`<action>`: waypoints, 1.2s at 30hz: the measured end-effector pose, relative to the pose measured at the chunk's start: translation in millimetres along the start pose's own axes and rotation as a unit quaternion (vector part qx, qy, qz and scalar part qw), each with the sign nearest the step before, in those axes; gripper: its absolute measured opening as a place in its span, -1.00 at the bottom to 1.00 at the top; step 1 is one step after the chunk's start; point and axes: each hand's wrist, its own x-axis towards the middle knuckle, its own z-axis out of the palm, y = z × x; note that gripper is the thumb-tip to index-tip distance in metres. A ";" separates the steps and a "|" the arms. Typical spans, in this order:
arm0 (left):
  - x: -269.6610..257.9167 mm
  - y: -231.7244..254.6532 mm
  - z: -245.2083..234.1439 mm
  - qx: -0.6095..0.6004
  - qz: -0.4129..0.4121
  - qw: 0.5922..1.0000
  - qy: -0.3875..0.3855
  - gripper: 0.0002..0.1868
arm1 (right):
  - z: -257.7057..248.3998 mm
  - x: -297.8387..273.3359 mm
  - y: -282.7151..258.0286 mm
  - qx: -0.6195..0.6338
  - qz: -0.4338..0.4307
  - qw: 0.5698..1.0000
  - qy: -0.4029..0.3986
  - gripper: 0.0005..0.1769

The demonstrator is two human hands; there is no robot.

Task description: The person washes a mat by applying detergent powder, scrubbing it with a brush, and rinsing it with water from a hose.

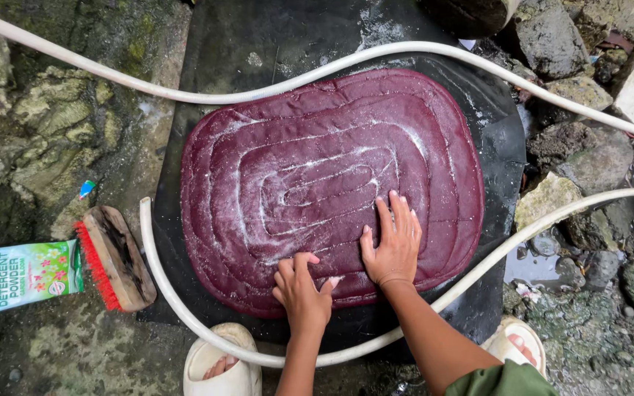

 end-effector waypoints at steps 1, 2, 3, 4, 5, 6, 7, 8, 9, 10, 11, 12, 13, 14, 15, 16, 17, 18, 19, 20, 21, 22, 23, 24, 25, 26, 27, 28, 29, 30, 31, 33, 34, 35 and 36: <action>3.2 -2.6 -2.7 -0.005 0.012 1.000 0.001 -0.39 | 1.3 1.8 -0.7 0.000 -0.001 1.000 0.004 -0.33; 4.2 -3.8 -4.1 -0.008 0.008 1.000 -0.003 -0.41 | 1.4 2.1 -0.3 -0.001 -0.003 1.000 0.006 -0.33; 5.3 -4.8 -5.6 -0.011 0.003 1.000 -0.008 -0.44 | 1.5 2.4 0.1 -0.002 -0.004 1.000 0.008 -0.33; 5.9 -7.0 -8.0 -0.013 -0.003 1.000 -0.013 -0.46 | 1.9 1.8 -0.2 -0.002 -0.005 1.000 0.009 -0.33; 6.0 -9.9 -10.4 -0.040 -0.023 0.999 -0.017 -0.46 | 1.8 1.2 -0.2 -0.002 -0.005 1.000 0.007 -0.33; 6.8 -13.2 -12.7 -0.067 -0.042 0.997 -0.021 -0.45 | 1.6 1.4 -0.2 -0.001 -0.004 1.000 0.006 -0.32; 8.5 -17.4 -14.1 -0.094 -0.061 0.993 -0.026 -0.45 | 1.5 1.8 -0.1 -0.001 -0.003 1.000 0.005 -0.32; 8.8 -23.3 -14.4 -0.099 -0.050 0.993 -0.029 -0.45 | 0.9 0.8 -0.1 -0.001 -0.003 1.000 0.005 -0.32; 8.3 -30.8 -14.2 -0.103 -0.040 0.993 -0.032 -0.45 | 0.5 0.0 -0.4 -0.001 -0.002 1.000 0.005 -0.33; 9.6 -39.0 -13.8 -0.107 -0.027 0.993 -0.034 -0.45 | 1.0 1.2 -1.3 0.000 -0.002 1.000 0.007 -0.33; 8.8 -48.1 -12.9 -0.050 0.017 0.998 0.037 -0.49 | 0.8 1.6 -2.1 0.000 -0.001 1.000 0.006 -0.33; 7.5 -57.0 -10.5 0.007 0.062 0.992 0.107 -0.52 | 0.1 1.8 -2.2 -0.001 -0.002 1.000 0.006 -0.33; 11.2 -65.4 -8.2 0.063 0.106 0.977 0.176 -0.54 | -0.1 2.8 -2.0 -0.002 -0.002 1.000 0.006 -0.32; 23.1 -74.7 -9.7 0.083 0.098 0.971 0.203 -0.46 | 0.1 4.3 -1.7 -0.005 -0.001 1.000 0.004 -0.32; 38.4 -83.4 -14.2 0.102 0.089 0.964 0.231 -0.34 | 0.3 5.6 -1.7 -0.009 0.000 1.000 0.002 -0.33; 48.4 -88.5 -16.4 0.123 0.080 0.955 0.256 -0.20 | -0.3 3.7 -3.2 -0.012 0.003 1.000 -0.002 -0.33; 56.7 -87.5 -13.9 0.143 0.071 0.955 0.249 -0.16 | -1.2 2.0 -4.3 -0.009 0.003 1.000 -0.003 -0.33; 70.1 -82.1 -10.8 0.162 0.066 0.954 0.242 -0.13 | -1.6 2.3 -4.4 -0.008 0.004 1.000 -0.001 -0.33; 83.0 -74.9 -8.8 0.180 0.061 0.953 0.235 -0.08 | -1.4 2.8 -4.5 -0.006 0.005 1.000 0.001 -0.34; 88.1 -67.1 -4.8 0.198 0.091 0.949 0.230 -0.10 | -2.9 0.9 -2.8 -0.006 0.004 1.000 0.001 -0.34; 93.1 -58.0 -1.1 0.215 0.121 0.943 0.224 -0.11 | -2.9 0.1 -2.0 -0.007 0.004 1.000 0.000 -0.34; 102.5 -48.0 -0.6 0.233 0.154 0.934 0.223 -0.12 | 0.4 3.1 -3.6 -0.003 0.003 1.000 0.005 -0.35; 109.6 -37.1 1.6 0.230 0.185 0.935 0.198 -0.13 | 1.7 4.6 -4.3 -0.003 0.002 1.000 0.006 -0.34; 112.0 -26.4 6.6 0.226 0.214 0.935 0.171 -0.13 | 1.1 3.7 -3.2 -0.005 0.001 1.000 0.005 -0.34; 110.1 -18.0 11.6 0.223 0.243 0.933 0.143 -0.14 | 0.5 2.4 -1.9 -0.006 -0.001 1.000 0.003 -0.34; 103.7 -12.7 15.8 0.220 0.270 0.929 0.122 -0.16 | 0.5 1.0 -1.3 -0.008 -0.001 1.000 0.000 -0.33; 95.2 -8.2 20.1 0.218 0.296 0.925 0.100 -0.17 | 0.0 -0.4 -0.8 -0.009 -0.001 1.000 -0.003 -0.33; 88.9 -4.6 21.9 0.216 0.323 0.918 0.081 -0.18 | 0.7 0.3 -0.9 -0.009 -0.002 1.000 -0.003 -0.32; 81.8 -3.1 22.2 0.206 0.356 0.910 0.058 -0.19 | 1.1 0.9 -1.0 -0.016 -0.007 1.000 -0.005 -0.32; 73.1 -3.0 22.6 0.194 0.388 0.900 0.035 -0.21 | 1.3 1.6 -0.5 -0.023 -0.011 1.000 -0.007 -0.33; 64.3 -4.8 21.8 0.182 0.419 0.889 0.012 -0.21 | 1.8 2.0 -0.3 -0.031 -0.015 0.999 -0.008 -0.33; 44.4 -10.5 19.6 0.145 0.462 0.874 -0.047 -0.22 | 2.1 2.7 0.7 -0.052 -0.015 0.998 -0.018 -0.35; 35.6 -14.2 17.5 0.126 0.482 0.864 -0.076 -0.23 | 2.5 2.7 0.6 -0.061 -0.015 0.998 -0.022 -0.36; 26.8 -18.0 14.5 0.157 0.481 0.861 -0.054 -0.21 | 2.4 2.2 0.6 -0.049 -0.013 0.999 -0.018 -0.38; 18.7 -21.1 10.8 0.188 0.479 0.857 -0.032 -0.19 | 2.4 1.9 0.7 -0.036 -0.011 0.999 -0.014 -0.39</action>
